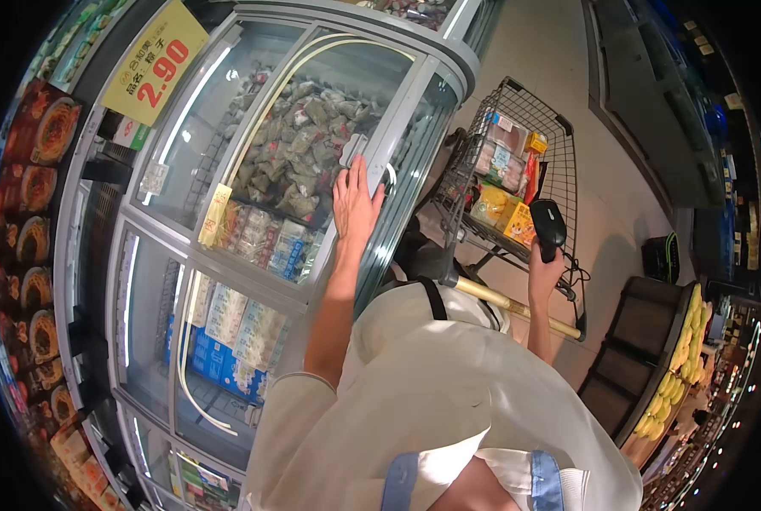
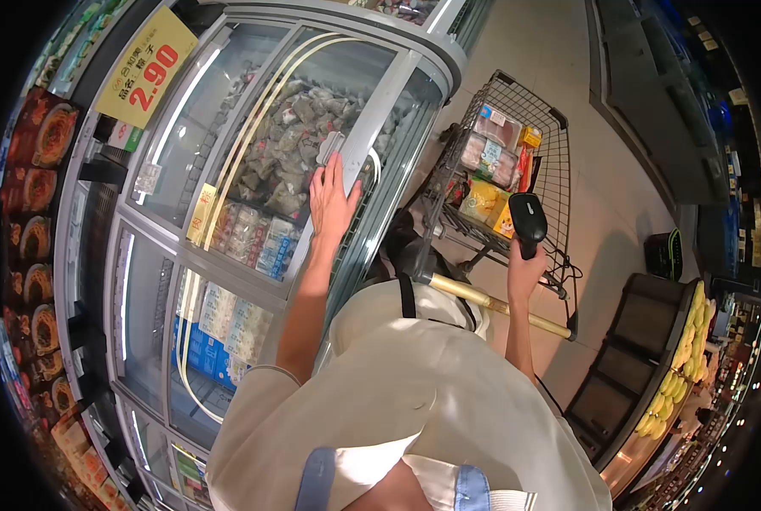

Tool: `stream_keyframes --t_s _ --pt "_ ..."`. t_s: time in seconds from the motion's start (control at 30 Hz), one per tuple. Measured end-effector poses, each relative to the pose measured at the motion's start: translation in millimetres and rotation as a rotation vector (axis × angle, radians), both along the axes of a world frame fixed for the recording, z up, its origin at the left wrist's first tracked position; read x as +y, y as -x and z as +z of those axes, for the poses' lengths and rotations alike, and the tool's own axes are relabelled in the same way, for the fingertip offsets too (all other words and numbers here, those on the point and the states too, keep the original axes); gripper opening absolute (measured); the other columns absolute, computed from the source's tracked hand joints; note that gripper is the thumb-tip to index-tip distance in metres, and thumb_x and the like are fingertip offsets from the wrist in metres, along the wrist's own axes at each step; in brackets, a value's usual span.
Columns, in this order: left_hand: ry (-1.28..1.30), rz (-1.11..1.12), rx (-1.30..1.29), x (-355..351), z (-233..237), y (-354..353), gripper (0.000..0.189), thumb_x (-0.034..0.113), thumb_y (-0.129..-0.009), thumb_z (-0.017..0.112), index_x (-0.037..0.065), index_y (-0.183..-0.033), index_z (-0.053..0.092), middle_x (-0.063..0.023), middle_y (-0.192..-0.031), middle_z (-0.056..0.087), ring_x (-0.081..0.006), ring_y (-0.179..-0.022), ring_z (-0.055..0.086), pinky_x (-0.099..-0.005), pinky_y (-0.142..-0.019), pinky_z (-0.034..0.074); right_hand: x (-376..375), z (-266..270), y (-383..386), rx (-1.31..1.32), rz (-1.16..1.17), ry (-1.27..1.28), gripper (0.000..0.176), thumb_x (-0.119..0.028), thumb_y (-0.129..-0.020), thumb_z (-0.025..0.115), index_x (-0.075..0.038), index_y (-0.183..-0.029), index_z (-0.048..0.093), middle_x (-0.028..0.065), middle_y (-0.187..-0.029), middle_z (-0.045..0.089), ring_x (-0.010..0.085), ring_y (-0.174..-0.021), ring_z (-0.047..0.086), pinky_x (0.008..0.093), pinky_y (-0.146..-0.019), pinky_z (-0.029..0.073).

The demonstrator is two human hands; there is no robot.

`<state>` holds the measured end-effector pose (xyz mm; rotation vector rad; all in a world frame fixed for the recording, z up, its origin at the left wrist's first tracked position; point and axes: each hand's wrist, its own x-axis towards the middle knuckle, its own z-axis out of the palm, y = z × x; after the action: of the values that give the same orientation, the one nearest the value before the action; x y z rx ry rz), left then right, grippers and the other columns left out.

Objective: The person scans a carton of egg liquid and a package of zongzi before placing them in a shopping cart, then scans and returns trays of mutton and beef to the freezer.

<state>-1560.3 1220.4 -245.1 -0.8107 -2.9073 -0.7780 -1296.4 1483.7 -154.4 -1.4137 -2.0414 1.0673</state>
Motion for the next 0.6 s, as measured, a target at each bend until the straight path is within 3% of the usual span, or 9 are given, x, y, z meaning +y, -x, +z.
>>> stream_keyframes --t_s 0.33,0.43,0.6 --pt "0.049 0.026 -0.024 -5 -1 16 0.072 0.038 -0.097 0.061 0.006 -0.155 0.034 -0.0056 -0.160 0.036 -0.0428 -0.140 0.034 -0.0492 -0.117 0.031 14 14 43 -0.016 0.107 -0.085 0.026 -0.019 -0.090 0.074 0.006 -0.093 0.067 0.0006 -0.066 0.057 0.0078 -0.062 0.048 0.0293 -0.057 0.040" --pt "0.093 0.049 0.040 -14 -3 32 0.073 0.040 -0.097 0.061 0.002 -0.153 0.036 -0.0065 -0.159 0.038 -0.0404 -0.138 0.038 -0.0480 -0.116 0.031 12 13 45 -0.003 0.117 -0.039 0.024 -0.018 -0.091 0.073 0.005 -0.091 0.067 -0.0010 -0.065 0.056 0.0063 -0.059 0.047 0.0277 -0.054 0.037" --pt "0.196 0.061 0.061 -38 -3 68 0.068 0.043 -0.100 0.056 0.008 -0.155 0.036 -0.0001 -0.160 0.036 -0.0394 -0.138 0.038 -0.0470 -0.118 0.032 0 10 49 0.042 0.058 0.084 0.022 -0.018 -0.093 0.073 0.003 -0.091 0.066 -0.0031 -0.063 0.054 0.0037 -0.056 0.045 0.0249 -0.051 0.033"
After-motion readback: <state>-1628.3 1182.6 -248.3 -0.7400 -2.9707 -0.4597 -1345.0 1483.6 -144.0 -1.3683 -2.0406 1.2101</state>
